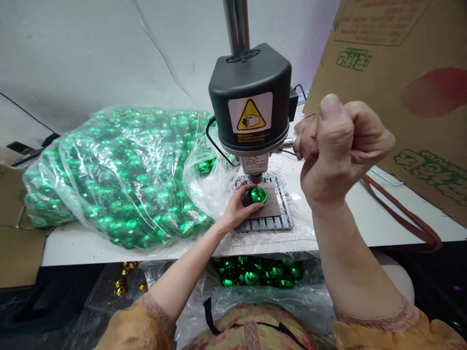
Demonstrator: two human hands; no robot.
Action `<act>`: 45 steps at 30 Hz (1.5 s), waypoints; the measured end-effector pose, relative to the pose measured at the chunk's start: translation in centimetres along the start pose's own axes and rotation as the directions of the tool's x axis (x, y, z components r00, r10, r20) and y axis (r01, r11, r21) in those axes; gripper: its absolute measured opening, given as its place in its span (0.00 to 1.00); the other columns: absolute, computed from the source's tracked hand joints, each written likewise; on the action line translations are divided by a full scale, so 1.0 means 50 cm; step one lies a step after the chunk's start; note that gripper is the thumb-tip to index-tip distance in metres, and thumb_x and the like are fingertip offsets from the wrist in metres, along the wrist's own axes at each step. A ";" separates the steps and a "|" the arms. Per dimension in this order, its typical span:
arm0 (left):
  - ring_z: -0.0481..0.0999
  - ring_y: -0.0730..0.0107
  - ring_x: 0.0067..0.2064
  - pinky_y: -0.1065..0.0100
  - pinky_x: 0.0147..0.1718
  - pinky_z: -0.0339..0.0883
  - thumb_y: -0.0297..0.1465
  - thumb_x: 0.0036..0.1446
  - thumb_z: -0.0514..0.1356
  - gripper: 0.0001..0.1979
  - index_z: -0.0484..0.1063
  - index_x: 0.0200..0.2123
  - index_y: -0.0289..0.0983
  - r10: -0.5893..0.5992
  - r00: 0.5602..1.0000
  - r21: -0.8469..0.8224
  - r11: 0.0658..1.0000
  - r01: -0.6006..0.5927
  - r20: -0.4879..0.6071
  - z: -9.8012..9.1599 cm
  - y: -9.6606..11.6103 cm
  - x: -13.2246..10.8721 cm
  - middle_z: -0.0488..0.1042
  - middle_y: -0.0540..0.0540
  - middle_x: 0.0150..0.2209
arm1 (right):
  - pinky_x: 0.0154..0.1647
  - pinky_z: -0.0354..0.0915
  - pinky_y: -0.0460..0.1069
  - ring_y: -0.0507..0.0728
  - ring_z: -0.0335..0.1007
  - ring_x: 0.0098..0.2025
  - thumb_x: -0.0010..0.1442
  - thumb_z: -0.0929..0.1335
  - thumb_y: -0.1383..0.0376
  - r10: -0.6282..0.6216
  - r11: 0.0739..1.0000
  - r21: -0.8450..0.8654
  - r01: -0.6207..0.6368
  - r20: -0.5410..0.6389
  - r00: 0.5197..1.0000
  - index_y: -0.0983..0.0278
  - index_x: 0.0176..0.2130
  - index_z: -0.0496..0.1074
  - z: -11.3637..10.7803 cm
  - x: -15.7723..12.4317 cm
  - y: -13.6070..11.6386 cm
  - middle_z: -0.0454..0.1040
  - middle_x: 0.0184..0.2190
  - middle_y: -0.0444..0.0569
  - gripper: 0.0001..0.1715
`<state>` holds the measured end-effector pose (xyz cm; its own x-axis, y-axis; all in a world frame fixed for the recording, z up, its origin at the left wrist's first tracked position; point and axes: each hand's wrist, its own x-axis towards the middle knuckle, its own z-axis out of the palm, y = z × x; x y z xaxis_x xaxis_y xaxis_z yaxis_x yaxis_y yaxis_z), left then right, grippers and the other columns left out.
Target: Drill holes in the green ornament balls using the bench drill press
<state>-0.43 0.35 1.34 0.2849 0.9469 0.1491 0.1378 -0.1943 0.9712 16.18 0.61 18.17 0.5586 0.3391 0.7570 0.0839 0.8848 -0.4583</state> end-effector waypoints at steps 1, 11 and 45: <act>0.71 0.49 0.60 0.52 0.61 0.64 0.41 0.48 0.75 0.30 0.73 0.53 0.42 -0.001 1.000 0.013 1.000 0.001 0.002 0.002 -0.003 -0.001 0.74 0.41 0.53 | 0.20 0.49 0.50 0.48 0.48 0.17 0.62 0.68 0.61 -0.002 1.000 0.005 0.002 0.001 1.000 0.61 0.21 0.46 0.000 0.001 -0.001 0.44 0.16 0.39 0.29; 0.72 0.53 0.57 0.52 0.60 0.64 0.40 0.50 0.74 0.29 0.71 0.55 0.41 0.001 1.000 0.063 0.998 -0.002 0.013 0.007 -0.014 -0.002 0.73 0.41 0.54 | 0.20 0.51 0.50 0.47 0.47 0.17 0.62 0.68 0.58 -0.016 1.000 -0.019 0.015 -0.007 1.000 0.61 0.20 0.44 -0.008 -0.009 -0.002 0.45 0.16 0.39 0.31; 0.62 0.47 0.68 0.52 0.65 0.56 0.42 0.51 0.73 0.29 0.72 0.54 0.43 0.048 0.998 0.152 0.987 -0.044 -0.027 0.012 -0.020 -0.007 0.70 0.40 0.59 | 0.16 0.48 0.45 0.43 0.45 0.16 0.59 0.65 0.72 -0.212 0.974 0.087 0.207 0.041 0.977 0.64 0.21 0.41 -0.056 -0.068 0.028 0.46 0.16 0.37 0.28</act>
<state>-0.10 0.05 0.22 0.2659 0.9429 0.2008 0.2679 -0.2724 0.9241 16.72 -0.21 13.66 0.4941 0.1570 0.8551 0.1258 0.9603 -0.2490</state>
